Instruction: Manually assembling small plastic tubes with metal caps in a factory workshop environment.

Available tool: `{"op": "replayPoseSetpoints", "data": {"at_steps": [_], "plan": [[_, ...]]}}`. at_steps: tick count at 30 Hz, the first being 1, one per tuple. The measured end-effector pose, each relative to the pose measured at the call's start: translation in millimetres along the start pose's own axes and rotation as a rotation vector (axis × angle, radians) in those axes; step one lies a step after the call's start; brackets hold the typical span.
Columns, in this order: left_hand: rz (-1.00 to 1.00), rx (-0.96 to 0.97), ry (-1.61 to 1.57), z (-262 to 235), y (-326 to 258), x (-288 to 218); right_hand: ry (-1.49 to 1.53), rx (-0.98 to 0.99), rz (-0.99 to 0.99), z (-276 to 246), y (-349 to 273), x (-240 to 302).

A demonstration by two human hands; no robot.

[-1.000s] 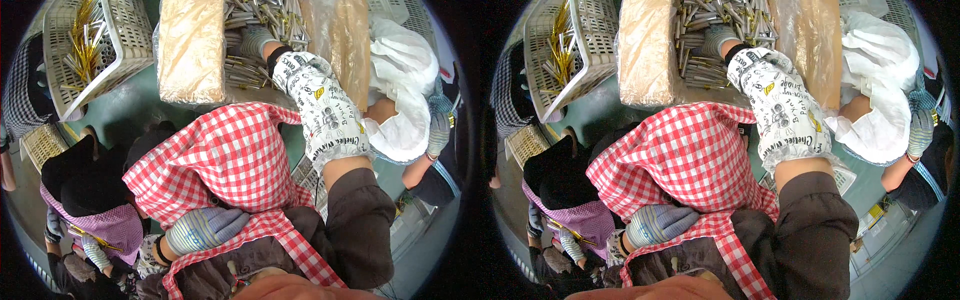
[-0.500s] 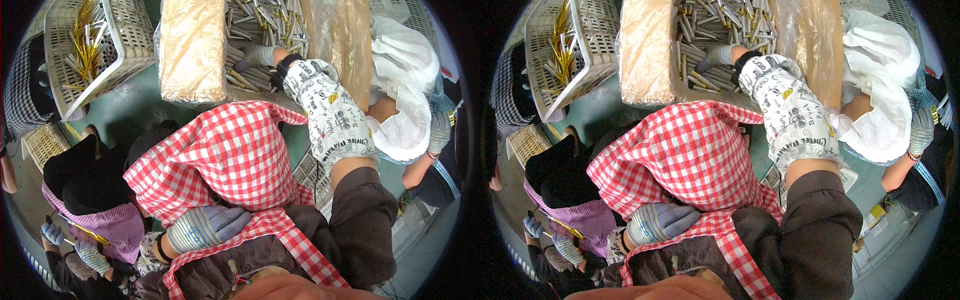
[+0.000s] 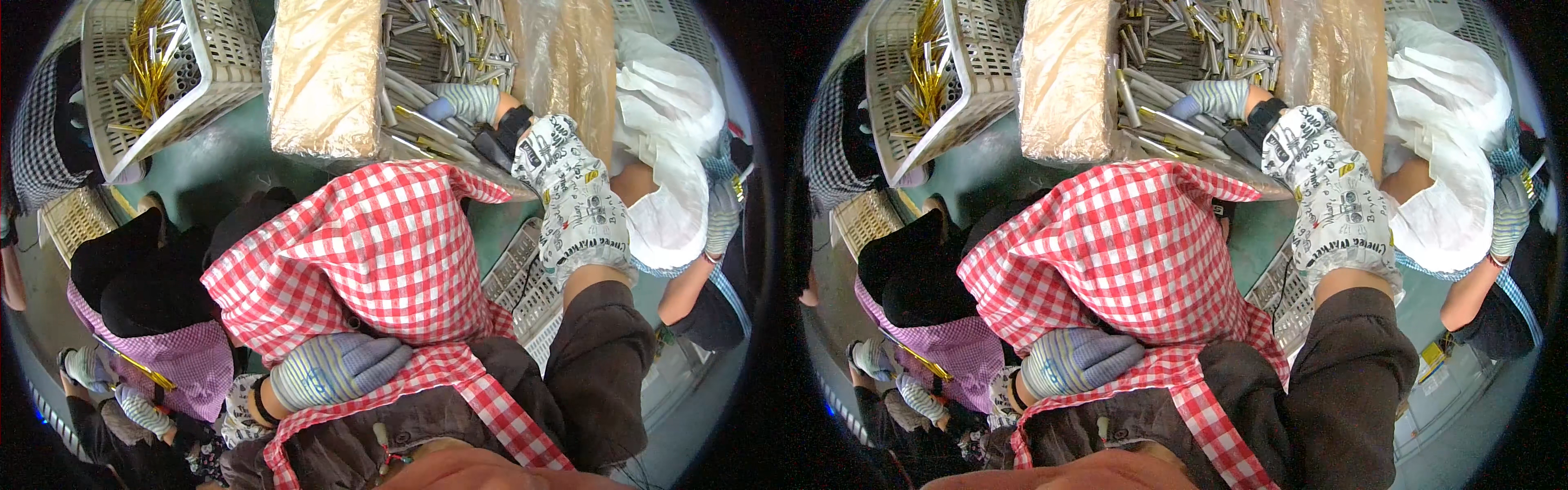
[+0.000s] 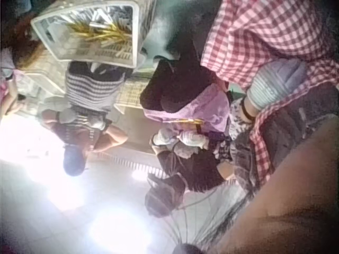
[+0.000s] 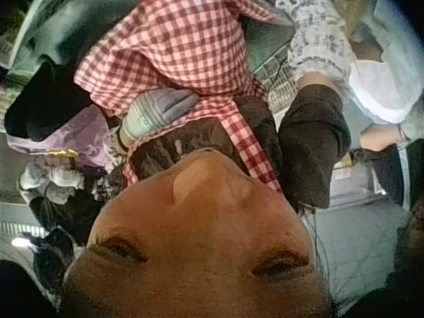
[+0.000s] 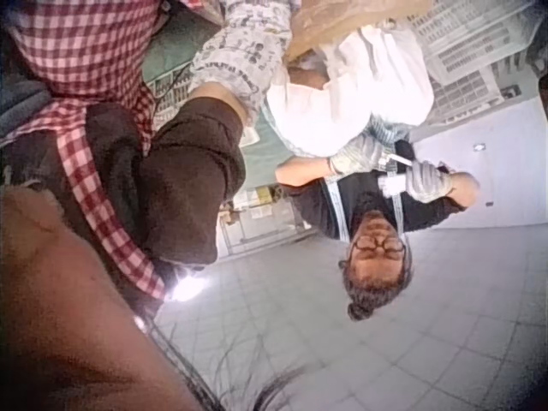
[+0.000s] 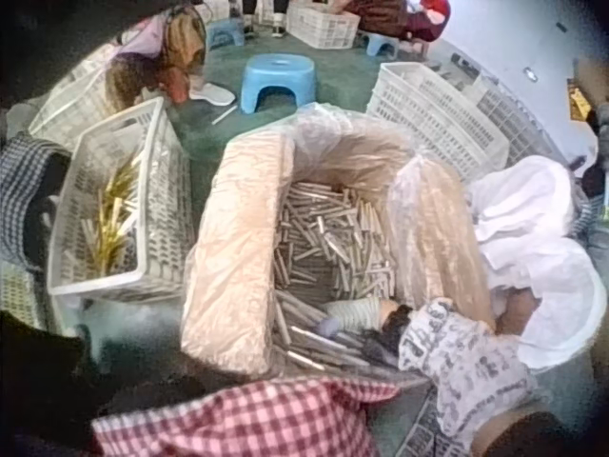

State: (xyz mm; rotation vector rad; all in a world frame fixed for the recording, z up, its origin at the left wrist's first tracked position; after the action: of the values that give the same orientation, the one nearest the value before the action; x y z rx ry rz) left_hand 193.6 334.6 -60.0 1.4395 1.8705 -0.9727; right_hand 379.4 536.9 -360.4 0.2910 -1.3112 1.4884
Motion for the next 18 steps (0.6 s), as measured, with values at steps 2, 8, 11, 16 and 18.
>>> {"op": "replayPoseSetpoints", "data": {"at_steps": [2, 8, 11, 16, 18], "plan": [[-0.003, -0.009, -0.010, 2, 0, 1, 0.472, 0.090, -0.091, 16, -12, 4], [0.009, -0.050, -0.016, -1, -7, 0, 0.590, -0.125, -0.407, 7, -21, 20], [0.009, -0.081, -0.017, -1, -11, -1, 0.565, -0.237, -0.353, -2, -25, 28], [0.022, -0.083, -0.016, -6, -13, -7, 0.582, -0.030, -0.367, 25, -21, 51], [0.020, -0.097, -0.020, -6, -15, -9, 0.485, -0.180, -0.434, 25, -34, 70]]}}
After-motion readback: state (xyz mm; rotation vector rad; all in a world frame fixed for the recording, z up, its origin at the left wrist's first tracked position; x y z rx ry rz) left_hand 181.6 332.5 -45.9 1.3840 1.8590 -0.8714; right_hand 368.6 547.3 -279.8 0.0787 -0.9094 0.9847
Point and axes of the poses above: each hand's wrist, its own y-axis towards the middle knuckle, its own z-axis out of the palm, x = y × z, the point moved 10 cm from there along y, towards the middle knuckle, and after that the axes turned 15 degrees about x, right-handed, at the moved point
